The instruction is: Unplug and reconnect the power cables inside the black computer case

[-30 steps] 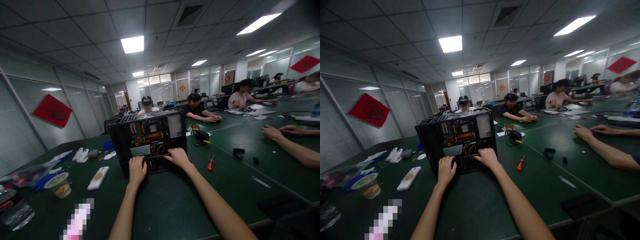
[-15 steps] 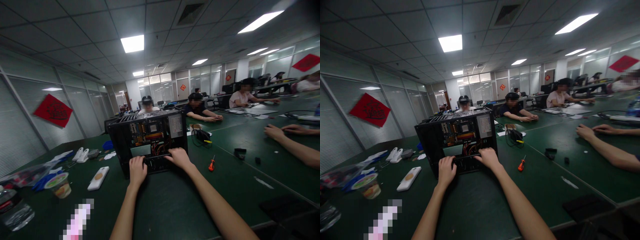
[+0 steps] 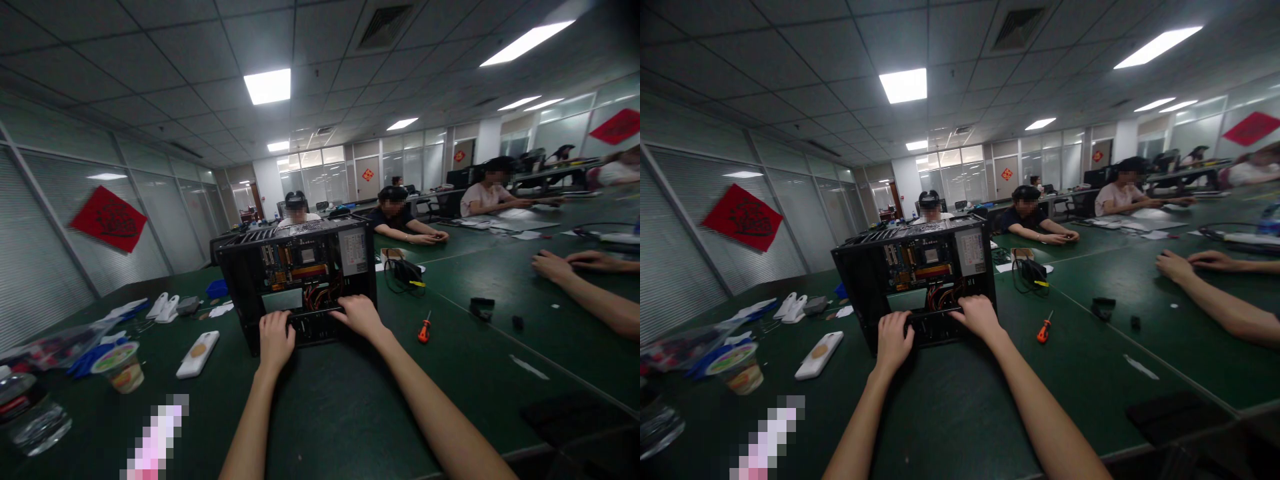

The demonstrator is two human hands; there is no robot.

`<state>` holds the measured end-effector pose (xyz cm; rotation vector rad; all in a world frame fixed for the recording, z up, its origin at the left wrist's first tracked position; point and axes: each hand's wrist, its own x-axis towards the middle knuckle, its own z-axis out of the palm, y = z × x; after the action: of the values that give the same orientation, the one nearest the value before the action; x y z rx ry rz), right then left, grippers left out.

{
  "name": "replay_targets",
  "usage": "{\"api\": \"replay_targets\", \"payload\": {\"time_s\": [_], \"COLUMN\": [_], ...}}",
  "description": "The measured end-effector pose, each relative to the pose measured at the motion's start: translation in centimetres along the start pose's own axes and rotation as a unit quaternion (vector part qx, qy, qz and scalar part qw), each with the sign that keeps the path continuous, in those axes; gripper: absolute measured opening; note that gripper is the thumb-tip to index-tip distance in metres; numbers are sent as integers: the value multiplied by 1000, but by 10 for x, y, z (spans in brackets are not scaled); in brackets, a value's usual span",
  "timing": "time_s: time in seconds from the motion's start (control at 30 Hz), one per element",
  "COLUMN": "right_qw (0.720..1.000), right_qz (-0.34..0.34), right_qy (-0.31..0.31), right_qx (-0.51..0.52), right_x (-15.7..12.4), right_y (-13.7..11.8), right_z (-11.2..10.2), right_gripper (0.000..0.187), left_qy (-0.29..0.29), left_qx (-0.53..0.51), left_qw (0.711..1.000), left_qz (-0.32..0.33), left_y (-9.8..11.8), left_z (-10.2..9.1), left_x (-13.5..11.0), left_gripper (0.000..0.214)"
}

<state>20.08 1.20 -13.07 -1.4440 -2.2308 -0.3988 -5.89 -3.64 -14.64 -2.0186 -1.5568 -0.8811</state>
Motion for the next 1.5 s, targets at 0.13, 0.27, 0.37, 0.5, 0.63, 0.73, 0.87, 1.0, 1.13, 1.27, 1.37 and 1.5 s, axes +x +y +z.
{"api": "replay_targets", "payload": {"time_s": [0.13, 0.27, 0.37, 0.5, 0.63, 0.73, 0.87, 1.0, 1.13, 1.27, 1.37, 1.5], "right_qw": [1000, 1000, 1000, 1000, 1000, 1000, 1000, 1000, 1000, 1000, 1000, 1000], "right_qz": [-1, 2, 2, 1, 1, 1, 5, 8, 2, -5, -7, -1], "right_qy": [4, -6, -12, -11, -9, -10, -18, -22, -14, -8, -1, 10], "right_qx": [-1, 2, 4, 0, -2, 0, 1, -2, 0, -1, -1, -7], "right_x": [0, 0, 0, -1, -1, -1, -1, -2, -5, -9, -11, -15], "right_y": [0, 0, -1, -1, -1, 0, -1, -2, -2, -2, -2, -2], "right_z": [1, 0, -1, -2, -2, -1, -2, -3, -4, -3, -2, -3], "right_gripper": [39, 38, 38, 37, 37, 37, 37, 37, 34, 29, 25, 26], "left_qy": [1, -2, 0, 0, -1, -6, -11, -7, -12, -16, -12, -9], "left_qx": [-1, 1, -2, -2, -6, -5, -6, -10, -7, -2, 6, 12], "left_qw": [1000, 1000, 1000, 1000, 1000, 1000, 1000, 1000, 1000, 1000, 1000, 999], "left_qz": [-1, 2, 3, 3, 5, 4, -4, -11, -9, -10, -14, -30], "left_y": [0, 0, 1, 1, 1, 1, 3, 4, 5, 6, 7, 13], "left_z": [0, -1, -1, -1, -1, -3, -4, -4, -3, -1, 0, 0], "left_x": [0, 0, 0, -1, -2, -1, -1, -4, -7, -10, -12, -13], "left_gripper": [30, 30, 30, 31, 31, 31, 32, 35, 38, 41, 42, 43]}}
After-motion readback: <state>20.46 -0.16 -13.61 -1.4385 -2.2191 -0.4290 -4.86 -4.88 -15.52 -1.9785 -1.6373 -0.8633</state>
